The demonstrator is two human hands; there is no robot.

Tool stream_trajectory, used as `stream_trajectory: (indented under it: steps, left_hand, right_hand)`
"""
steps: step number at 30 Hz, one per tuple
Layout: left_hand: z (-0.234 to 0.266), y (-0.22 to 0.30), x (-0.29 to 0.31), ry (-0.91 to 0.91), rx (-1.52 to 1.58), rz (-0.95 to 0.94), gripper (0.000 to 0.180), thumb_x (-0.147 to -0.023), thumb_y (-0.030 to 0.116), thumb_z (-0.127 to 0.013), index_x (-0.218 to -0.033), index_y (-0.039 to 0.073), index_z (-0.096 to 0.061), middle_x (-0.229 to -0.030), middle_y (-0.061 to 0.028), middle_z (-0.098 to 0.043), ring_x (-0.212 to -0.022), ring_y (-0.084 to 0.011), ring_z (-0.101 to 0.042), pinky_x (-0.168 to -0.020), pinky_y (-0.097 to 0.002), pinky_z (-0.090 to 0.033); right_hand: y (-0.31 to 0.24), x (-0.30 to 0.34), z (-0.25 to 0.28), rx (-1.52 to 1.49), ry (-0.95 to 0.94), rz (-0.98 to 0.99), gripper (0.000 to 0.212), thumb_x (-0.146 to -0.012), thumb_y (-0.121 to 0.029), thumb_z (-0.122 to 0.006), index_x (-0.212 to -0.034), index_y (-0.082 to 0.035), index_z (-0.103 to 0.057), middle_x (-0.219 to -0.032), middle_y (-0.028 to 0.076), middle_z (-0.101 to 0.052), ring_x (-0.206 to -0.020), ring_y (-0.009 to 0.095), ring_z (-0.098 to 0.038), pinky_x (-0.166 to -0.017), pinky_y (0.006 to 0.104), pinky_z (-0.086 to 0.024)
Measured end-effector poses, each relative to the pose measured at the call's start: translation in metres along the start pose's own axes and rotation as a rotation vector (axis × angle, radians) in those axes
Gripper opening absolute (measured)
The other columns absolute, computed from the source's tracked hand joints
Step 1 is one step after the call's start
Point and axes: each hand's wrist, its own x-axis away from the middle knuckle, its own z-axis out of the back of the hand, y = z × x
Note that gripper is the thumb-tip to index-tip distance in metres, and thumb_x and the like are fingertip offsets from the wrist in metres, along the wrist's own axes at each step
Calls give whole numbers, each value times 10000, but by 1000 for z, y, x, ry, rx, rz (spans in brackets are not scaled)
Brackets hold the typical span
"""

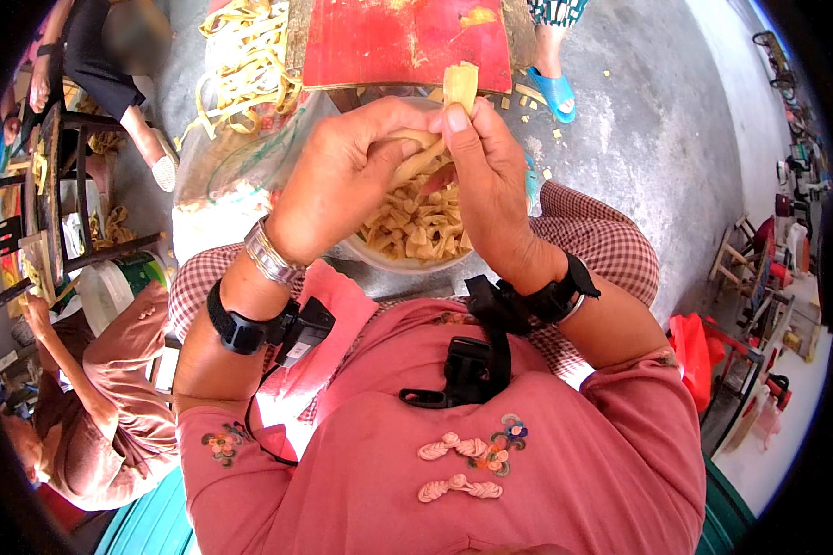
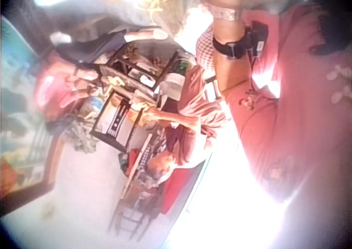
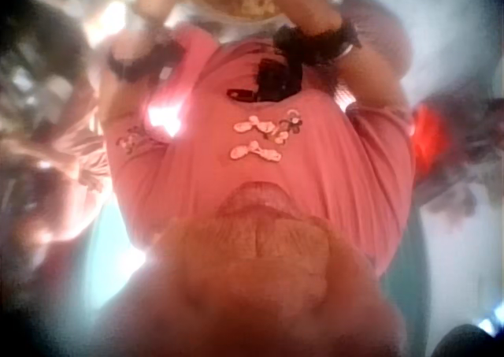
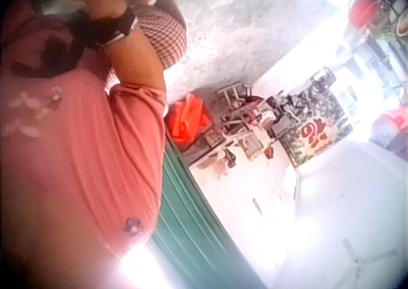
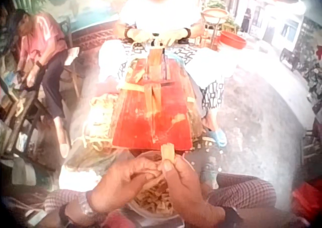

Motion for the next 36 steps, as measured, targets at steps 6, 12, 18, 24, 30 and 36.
stream_trajectory:
  steps: [6, 12, 18, 24, 30, 36]
  left_hand:
    - [7, 12, 3, 208, -589, -415, 256, -730, -40, -572, -973, 42, -580, -1161, -118, -563, -896, -330, -617, -759, -371, -516]
    - [11, 11, 9, 58, -481, -330, 251, -755, -29, -589, -989, 54, -560, -998, -111, -615, -905, -302, -613, -757, -336, -522]
    - [20, 22, 13, -17, 493, 146, 201, -895, 60, -572, -1095, 42, -564, -1032, -41, -618, -899, -107, -588, -789, -276, -479]
    - [13, 23, 16, 8, 794, 180, 349, -881, 203, -610, -1159, 1, -549, -1070, -82, -616, -980, -154, -592, -861, -298, -479]
    - [16, 22, 19, -162, 731, 204, 327, -883, 23, -552, -1209, 10, -558, -1098, -82, -615, -1035, -184, -574, -928, -307, -433]
    - [13, 14, 8, -155, -59, -189, 510, -855, 213, -586, -1320, 38, -470, -1151, -120, -532, -1056, -237, -529, -927, -318, -401]
  right_hand:
    - [-23, -6, 2, -73, -282, -187, 285, -947, -308, -431, -891, -65, -568, -767, -30, -502, -571, 30, -418, -491, 161, -298]
    - [-29, -10, 13, 180, -414, -107, 297, -952, -270, -439, -923, 3, -551, -795, 89, -552, -729, 172, -539, -682, 316, -438]
    - [-21, -1, 14, 447, -270, 506, 216, -900, -188, -551, -1008, -1, -555, -874, 162, -592, -798, 318, -604, -665, 358, -474]
    - [-30, 2, 16, 357, -326, 446, 215, -908, -174, -538, -1010, 14, -552, -849, 158, -592, -761, 324, -607, -643, 353, -477]
    - [-35, 10, 25, 260, -434, 209, 275, -957, -248, -452, -989, 9, -548, -793, 139, -579, -702, 286, -596, -606, 362, -452]
    - [-32, 13, 25, 80, -434, 5, 319, -983, -307, -411, -943, -15, -534, -700, 63, -515, -563, 139, -501, -504, 277, -394]
